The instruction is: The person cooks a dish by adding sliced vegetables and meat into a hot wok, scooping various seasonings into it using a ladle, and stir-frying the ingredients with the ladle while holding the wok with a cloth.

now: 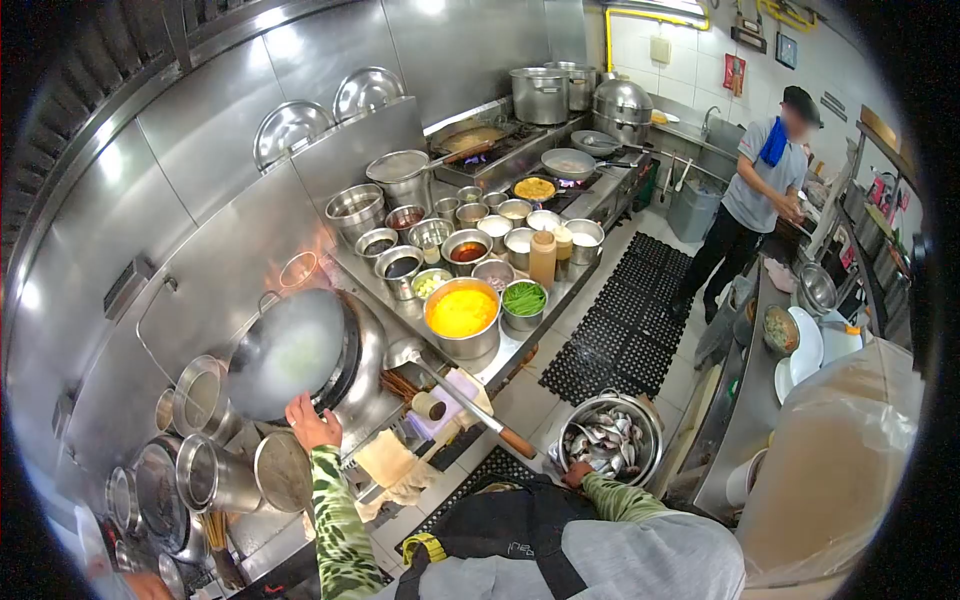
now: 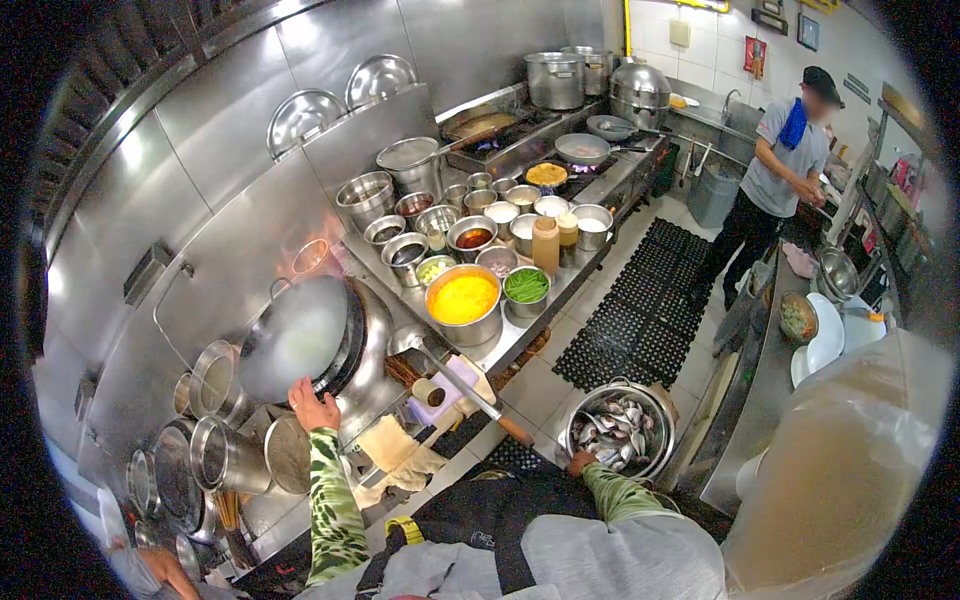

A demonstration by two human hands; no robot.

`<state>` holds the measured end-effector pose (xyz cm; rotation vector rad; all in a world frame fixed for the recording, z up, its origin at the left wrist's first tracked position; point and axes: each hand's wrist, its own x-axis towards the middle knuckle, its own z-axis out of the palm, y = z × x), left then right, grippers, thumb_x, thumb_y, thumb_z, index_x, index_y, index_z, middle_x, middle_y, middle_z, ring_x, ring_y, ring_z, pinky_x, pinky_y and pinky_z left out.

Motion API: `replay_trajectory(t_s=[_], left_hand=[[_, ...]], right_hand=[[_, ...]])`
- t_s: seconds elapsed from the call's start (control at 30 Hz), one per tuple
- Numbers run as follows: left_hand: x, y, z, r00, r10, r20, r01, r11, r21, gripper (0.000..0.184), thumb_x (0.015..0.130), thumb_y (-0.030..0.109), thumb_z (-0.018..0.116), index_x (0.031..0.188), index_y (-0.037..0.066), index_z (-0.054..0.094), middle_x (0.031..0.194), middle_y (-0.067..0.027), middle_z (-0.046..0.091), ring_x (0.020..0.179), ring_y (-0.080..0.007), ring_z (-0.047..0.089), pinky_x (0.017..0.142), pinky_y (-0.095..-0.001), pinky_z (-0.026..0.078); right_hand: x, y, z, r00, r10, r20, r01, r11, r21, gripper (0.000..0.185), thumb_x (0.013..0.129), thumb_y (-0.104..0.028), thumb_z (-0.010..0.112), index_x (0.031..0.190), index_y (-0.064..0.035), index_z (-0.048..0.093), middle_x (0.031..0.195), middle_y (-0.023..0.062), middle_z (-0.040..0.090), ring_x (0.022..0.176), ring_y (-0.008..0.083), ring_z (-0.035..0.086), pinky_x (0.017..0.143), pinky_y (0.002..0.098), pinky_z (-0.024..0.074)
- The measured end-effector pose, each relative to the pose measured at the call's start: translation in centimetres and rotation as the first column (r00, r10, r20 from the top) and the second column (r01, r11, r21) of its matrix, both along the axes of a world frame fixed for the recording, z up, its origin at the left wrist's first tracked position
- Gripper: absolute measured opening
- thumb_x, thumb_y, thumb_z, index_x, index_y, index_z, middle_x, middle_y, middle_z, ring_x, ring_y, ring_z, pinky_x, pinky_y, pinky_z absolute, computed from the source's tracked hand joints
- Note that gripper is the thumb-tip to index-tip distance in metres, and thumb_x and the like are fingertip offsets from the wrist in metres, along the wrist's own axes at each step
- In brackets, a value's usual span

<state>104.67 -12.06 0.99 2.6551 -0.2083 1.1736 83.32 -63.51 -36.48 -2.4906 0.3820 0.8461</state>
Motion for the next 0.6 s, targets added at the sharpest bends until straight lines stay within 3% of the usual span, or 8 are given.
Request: replay_trajectory(t_s=[0.07,0.17,0.23,0.27,0.3,0.37,0.47,0.6], left_hand=[[0.0,0.0,0.0,1.000,-0.010,0.008,0.010,1.000,0.008,0.057,0.068,0.007,0.065,0.122,-0.006,0.050,0.121,-0.0250,0.048,0.114,-0.0444,0.042,0.100,-0.0519,0.035],[0.0,0.2,0.0,0.998,0.003,-0.057,-0.004,1.000,-0.016,0.057,0.069,0.008,0.064,0.122,-0.006,0.050,0.121,-0.0252,0.049,0.115,-0.0440,0.042,0.101,-0.0521,0.034],[0.7,0.9,-1.0,1.000,-0.022,0.015,0.021,0.998,0.054,0.056,0.069,0.008,0.064,0.122,-0.006,0.050,0.121,-0.0253,0.049,0.116,-0.0436,0.042,0.103,-0.0520,0.033],[0.9,1.0,-1.3,1.000,-0.008,-0.011,0.008,0.999,0.044,0.055,0.070,0.007,0.063,0.122,-0.005,0.050,0.122,-0.0253,0.049,0.118,-0.0435,0.041,0.103,-0.0521,0.032],[0.3,0.2,-0.4,0.999,-0.004,-0.052,0.003,1.000,-0.018,0.055,0.070,0.007,0.063,0.122,-0.005,0.050,0.122,-0.0256,0.049,0.118,-0.0439,0.041,0.103,-0.0525,0.031],[0.3,0.1,-0.3,0.997,0.010,-0.075,-0.011,1.000,-0.015,0.054,0.071,0.007,0.062,0.122,-0.005,0.050,0.122,-0.0257,0.048,0.118,-0.0446,0.040,0.103,-0.0528,0.031],[0.2,0.1,-0.3,0.999,-0.004,-0.036,0.004,1.000,0.006,0.053,0.073,0.006,0.062,0.123,-0.005,0.049,0.123,-0.0259,0.048,0.119,-0.0452,0.040,0.102,-0.0530,0.031],[0.1,0.1,0.0,0.997,-0.008,-0.075,0.006,1.000,-0.029,0.053,0.074,0.006,0.062,0.124,-0.005,0.049,0.125,-0.0257,0.047,0.121,-0.0451,0.039,0.101,-0.0526,0.032]], right_hand=[[0.1,-0.1,-0.7,1.000,0.005,-0.029,-0.006,1.000,-0.026,0.048,0.079,-0.047,0.062,0.095,-0.0027,0.073,0.101,0.0225,0.068,0.097,0.0384,0.063,0.090,0.0458,0.0485],[-0.6,-0.3,-2.0,0.976,0.071,0.207,-0.068,0.997,-0.021,0.048,0.079,-0.046,0.061,0.093,-0.0020,0.073,0.099,0.0229,0.068,0.095,0.0390,0.063,0.088,0.0467,0.0486],[-0.2,0.1,0.7,0.983,0.166,0.080,-0.166,0.986,-0.004,0.045,0.079,-0.044,0.060,0.088,-0.0012,0.072,0.097,0.0234,0.067,0.093,0.0395,0.063,0.084,0.0483,0.0488],[-0.5,0.8,2.4,0.994,0.087,0.069,-0.083,0.994,-0.066,0.045,0.079,-0.044,0.057,0.084,-0.0019,0.071,0.096,0.0234,0.067,0.090,0.0398,0.063,0.080,0.0493,0.0488],[-0.4,0.6,0.5,0.962,0.259,0.089,-0.249,0.962,-0.110,0.044,0.081,-0.043,0.054,0.086,-0.0039,0.072,0.099,0.0234,0.067,0.091,0.0398,0.063,0.081,0.0490,0.0490],[-0.2,0.5,-2.5,0.983,0.113,0.146,-0.101,0.991,-0.088,0.043,0.075,-0.046,0.067,0.076,-0.0037,0.074,0.087,0.0190,0.071,0.072,0.0344,0.067,0.067,0.0516,0.0529],[-0.4,0.5,2.6,0.991,-0.077,-0.106,0.093,0.984,0.149,0.044,0.084,-0.039,0.056,0.082,0.0012,0.072,0.094,0.0229,0.068,0.089,0.0387,0.064,0.083,0.0488,0.0489],[-0.1,0.7,4.1,0.998,0.050,-0.042,-0.048,0.998,0.050,0.047,0.083,-0.042,0.059,0.081,0.0044,0.071,0.090,0.0231,0.068,0.086,0.0385,0.064,0.083,0.0485,0.0488]])
